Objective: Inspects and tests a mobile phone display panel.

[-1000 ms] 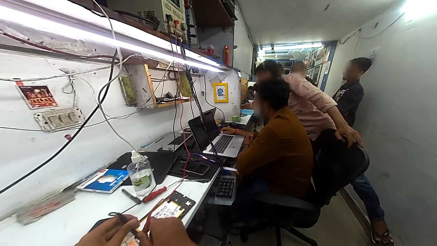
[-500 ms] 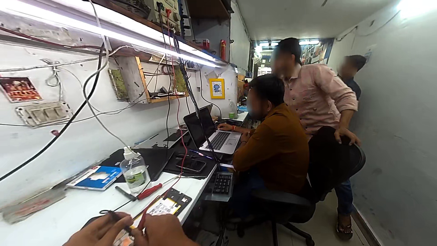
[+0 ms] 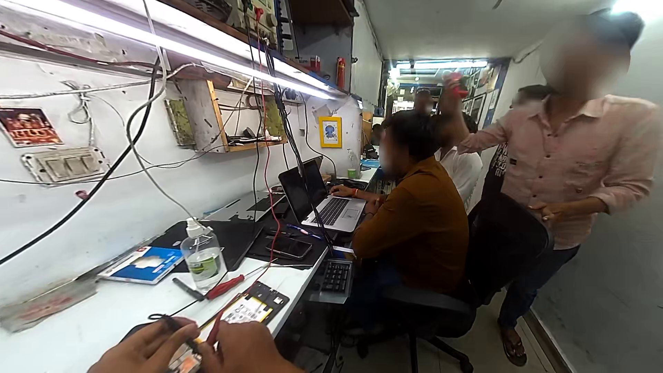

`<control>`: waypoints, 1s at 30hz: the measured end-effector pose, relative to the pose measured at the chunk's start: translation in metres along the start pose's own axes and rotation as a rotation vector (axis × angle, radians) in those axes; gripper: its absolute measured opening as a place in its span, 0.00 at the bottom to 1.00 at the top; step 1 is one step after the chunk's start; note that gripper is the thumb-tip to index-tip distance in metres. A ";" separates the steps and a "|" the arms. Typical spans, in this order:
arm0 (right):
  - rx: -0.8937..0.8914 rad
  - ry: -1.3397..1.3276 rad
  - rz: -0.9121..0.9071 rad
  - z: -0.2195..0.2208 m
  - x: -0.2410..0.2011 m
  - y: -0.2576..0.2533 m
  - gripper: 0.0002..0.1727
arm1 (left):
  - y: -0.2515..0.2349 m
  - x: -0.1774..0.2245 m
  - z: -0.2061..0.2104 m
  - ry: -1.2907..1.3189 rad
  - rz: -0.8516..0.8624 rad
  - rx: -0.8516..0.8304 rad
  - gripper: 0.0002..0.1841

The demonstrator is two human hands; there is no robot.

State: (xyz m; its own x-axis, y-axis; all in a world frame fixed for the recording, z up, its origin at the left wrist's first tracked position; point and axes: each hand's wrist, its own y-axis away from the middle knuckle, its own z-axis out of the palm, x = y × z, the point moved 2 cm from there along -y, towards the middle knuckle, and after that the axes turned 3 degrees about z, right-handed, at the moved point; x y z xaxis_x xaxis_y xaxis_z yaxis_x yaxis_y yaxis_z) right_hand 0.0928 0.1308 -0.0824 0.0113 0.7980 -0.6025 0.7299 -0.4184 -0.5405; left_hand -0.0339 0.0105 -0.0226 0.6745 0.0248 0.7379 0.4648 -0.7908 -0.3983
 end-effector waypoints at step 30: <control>-0.006 0.004 0.002 -0.001 -0.001 0.000 0.19 | 0.000 0.001 0.000 -0.006 0.004 0.005 0.15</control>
State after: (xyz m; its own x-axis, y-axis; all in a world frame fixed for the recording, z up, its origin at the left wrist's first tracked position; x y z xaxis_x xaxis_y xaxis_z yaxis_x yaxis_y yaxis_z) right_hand 0.0933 0.1306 -0.0818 0.0157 0.7987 -0.6015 0.7341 -0.4176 -0.5354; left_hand -0.0326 0.0107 -0.0219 0.6794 0.0256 0.7334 0.4655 -0.7876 -0.4037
